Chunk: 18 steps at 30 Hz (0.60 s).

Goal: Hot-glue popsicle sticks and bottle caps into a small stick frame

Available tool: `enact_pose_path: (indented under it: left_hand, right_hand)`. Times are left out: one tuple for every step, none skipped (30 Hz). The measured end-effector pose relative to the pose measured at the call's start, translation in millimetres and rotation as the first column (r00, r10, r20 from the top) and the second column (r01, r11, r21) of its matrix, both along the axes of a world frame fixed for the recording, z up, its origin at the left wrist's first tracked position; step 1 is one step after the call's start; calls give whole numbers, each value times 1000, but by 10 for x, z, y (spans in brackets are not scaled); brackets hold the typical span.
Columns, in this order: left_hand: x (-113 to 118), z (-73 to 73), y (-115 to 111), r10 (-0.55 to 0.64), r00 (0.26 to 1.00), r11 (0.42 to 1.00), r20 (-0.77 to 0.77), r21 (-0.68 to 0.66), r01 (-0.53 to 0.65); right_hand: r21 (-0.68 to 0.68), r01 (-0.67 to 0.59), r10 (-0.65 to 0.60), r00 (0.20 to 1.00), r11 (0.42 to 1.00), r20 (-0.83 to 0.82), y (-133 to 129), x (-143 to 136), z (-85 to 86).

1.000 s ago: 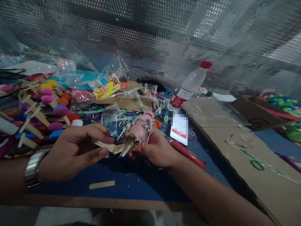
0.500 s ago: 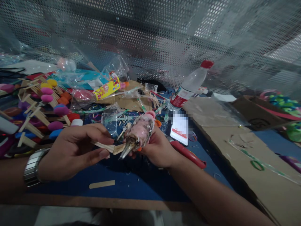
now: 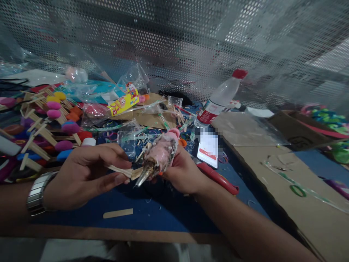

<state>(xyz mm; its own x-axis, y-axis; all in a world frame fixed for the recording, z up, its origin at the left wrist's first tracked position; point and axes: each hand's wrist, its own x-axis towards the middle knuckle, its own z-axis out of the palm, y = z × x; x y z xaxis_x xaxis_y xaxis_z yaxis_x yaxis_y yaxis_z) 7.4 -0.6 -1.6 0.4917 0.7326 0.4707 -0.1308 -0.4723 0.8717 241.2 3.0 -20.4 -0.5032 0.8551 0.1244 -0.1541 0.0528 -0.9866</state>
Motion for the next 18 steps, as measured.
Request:
enact_pose_path:
  left_hand:
    - [1,3,0,-3,1000,1000,-1,3,3]
    - [1,6,0,-4,1000,1000,-2,6,4]
    - [1,8,0,-3,1000,1000,-3,9,3]
    - [1,9,0,-2,1000,1000,-5,11,2]
    - [0,10,0,-1,1000,1000,-9,12,1]
    - [-1,10,1,-4,1000,1000,-13,14,4]
    - [-1,10,1,-8,1000,1000,-16,18,8]
    - [-2,10,3,-10,1000,1000,-20,25,10]
    - [-1,11,4,-11,1000,999,-23,36,12]
    - [0,13,5,-11,1000,999,-22,47,12]
    - [2,15,6,-10,1000,998,-20,54,11]
    - [5,17,6,-9,1000,998,-16,58,10]
    - [7,19,7,-7,1000,998,-10,60,8]
    - [9,20,8,-7,1000,998,-6,59,8]
    - [10,22,8,-10,1000,998,-4,57,10]
    - [10,23,9,-13,1000,998,-4,57,13]
    - [10,24,10,-16,1000,998,-7,61,16]
    - [8,26,11,-17,1000,998,-13,67,17]
  right_hand:
    - [4,-4,4,1000,1000,1,1,-2,2]
    - [10,-4,3,1000,1000,5,2,-3,2]
    - [20,-4,4,1000,1000,8,2,-4,0]
    - [29,-2,2,1000,1000,7,3,-5,-4]
    - [38,0,0,1000,999,1,3,-5,-10]
    - [47,1,0,1000,999,-8,2,-5,-16]
    - [56,1,0,1000,998,-15,2,-5,-23]
    - [64,4,-3,1000,998,-16,1,-5,-31]
    - [73,14,-13,1000,997,-12,1,-5,-37]
    - [82,27,-27,1000,996,-5,1,-5,-44]
    - [90,38,-38,999,995,0,1,-5,-51]
    - [95,46,-46,999,994,-1,2,-6,-58]
    - [95,54,-53,999,994,-10,3,-6,-65]
    - [89,57,-55,998,994,-23,4,-7,-72]
    - [77,52,-49,998,996,-36,5,-8,-78]
    - [60,46,-43,998,997,-45,5,-8,-83]
    - [42,39,-37,998,998,-50,5,-9,-87]
    - [29,33,-31,998,999,-58,5,-10,-89]
